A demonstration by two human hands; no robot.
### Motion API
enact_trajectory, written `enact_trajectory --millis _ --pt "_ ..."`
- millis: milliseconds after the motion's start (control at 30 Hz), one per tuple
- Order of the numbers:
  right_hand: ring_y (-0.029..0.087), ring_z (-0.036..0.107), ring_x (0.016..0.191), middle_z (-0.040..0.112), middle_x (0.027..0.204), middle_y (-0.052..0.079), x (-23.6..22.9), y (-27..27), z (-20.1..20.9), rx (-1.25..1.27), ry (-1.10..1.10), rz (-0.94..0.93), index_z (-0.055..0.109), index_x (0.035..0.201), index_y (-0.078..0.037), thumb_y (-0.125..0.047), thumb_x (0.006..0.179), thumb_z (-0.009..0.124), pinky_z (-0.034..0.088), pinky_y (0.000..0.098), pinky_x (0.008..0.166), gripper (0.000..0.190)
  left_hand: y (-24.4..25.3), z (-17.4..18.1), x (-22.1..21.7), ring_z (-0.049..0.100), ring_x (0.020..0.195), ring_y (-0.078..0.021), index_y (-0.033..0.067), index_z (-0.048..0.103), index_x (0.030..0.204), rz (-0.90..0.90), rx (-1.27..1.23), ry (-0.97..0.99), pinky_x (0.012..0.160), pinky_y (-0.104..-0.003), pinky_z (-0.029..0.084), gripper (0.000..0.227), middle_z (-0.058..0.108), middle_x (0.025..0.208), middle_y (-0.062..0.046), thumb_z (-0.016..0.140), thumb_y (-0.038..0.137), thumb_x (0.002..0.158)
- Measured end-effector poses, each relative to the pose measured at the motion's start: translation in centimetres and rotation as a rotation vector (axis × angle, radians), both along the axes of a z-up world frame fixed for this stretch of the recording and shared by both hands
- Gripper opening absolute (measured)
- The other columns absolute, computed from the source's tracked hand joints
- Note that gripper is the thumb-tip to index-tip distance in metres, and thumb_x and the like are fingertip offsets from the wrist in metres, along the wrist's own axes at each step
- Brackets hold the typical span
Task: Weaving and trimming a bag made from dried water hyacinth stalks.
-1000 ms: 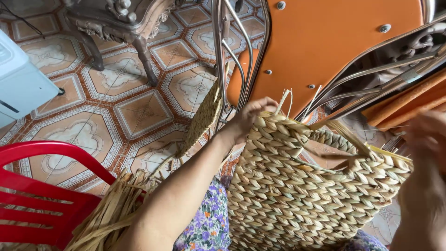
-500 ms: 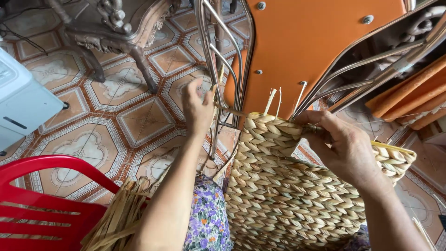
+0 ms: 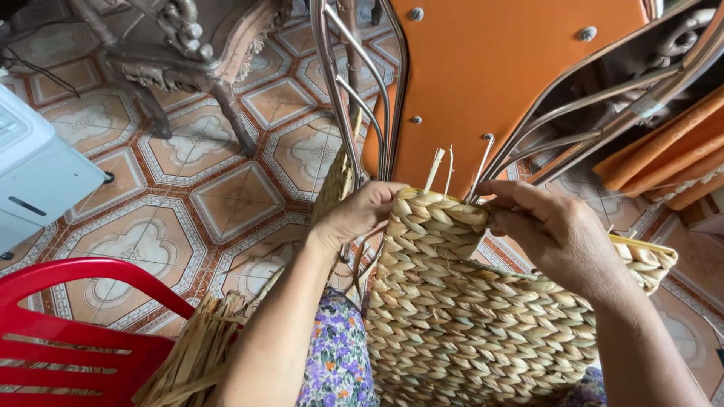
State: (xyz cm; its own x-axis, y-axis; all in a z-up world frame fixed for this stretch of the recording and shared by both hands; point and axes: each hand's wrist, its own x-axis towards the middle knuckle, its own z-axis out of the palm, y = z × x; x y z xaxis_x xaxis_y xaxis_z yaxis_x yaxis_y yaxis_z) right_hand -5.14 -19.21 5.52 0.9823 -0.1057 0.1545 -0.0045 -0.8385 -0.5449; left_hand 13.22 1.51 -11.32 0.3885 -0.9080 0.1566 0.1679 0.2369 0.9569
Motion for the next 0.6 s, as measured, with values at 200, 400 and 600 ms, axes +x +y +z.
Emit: enact_trajectory --millis 200,400,600 --pt "0.017 0.077 0.077 0.079 0.087 0.007 -0.3 0.5 0.4 0.026 0.063 -0.06 0.07 0.129 -0.017 -0.012 0.086 0.069 0.061 0.0344 0.068 0.043 0.7 2.2 -0.5 0.061 0.091 -0.0025 0.0015 0.065 0.105 0.178 -0.073 -0.163 0.082 -0.021 0.053 0.011 0.065 0.095 0.005 0.066 0.004 0.095" --pt "0.015 0.078 0.086 0.08 0.089 0.006 0.2 -0.7 -0.3 0.122 0.077 -0.03 0.069 0.129 -0.016 -0.016 0.092 0.066 0.064 0.0329 0.074 0.038 1.3 2.8 -1.9 0.058 0.085 -0.0041 0.0086 0.069 0.123 0.32 -0.04 -0.494 0.079 -0.021 0.054 0.029 0.064 0.101 0.006 0.07 0.003 0.094" --pt "0.019 0.077 0.079 0.08 0.082 0.01 0.5 0.4 0.1 0.046 0.127 -0.13 0.074 0.124 -0.015 -0.022 0.094 0.07 0.061 0.0371 0.071 0.031 -0.7 -1.0 -1.5 0.064 0.103 -0.0051 0.01 0.073 0.122 0.199 -0.29 -0.273 0.1 -0.027 0.056 0.022 0.069 0.111 0.005 0.07 -0.002 0.103"
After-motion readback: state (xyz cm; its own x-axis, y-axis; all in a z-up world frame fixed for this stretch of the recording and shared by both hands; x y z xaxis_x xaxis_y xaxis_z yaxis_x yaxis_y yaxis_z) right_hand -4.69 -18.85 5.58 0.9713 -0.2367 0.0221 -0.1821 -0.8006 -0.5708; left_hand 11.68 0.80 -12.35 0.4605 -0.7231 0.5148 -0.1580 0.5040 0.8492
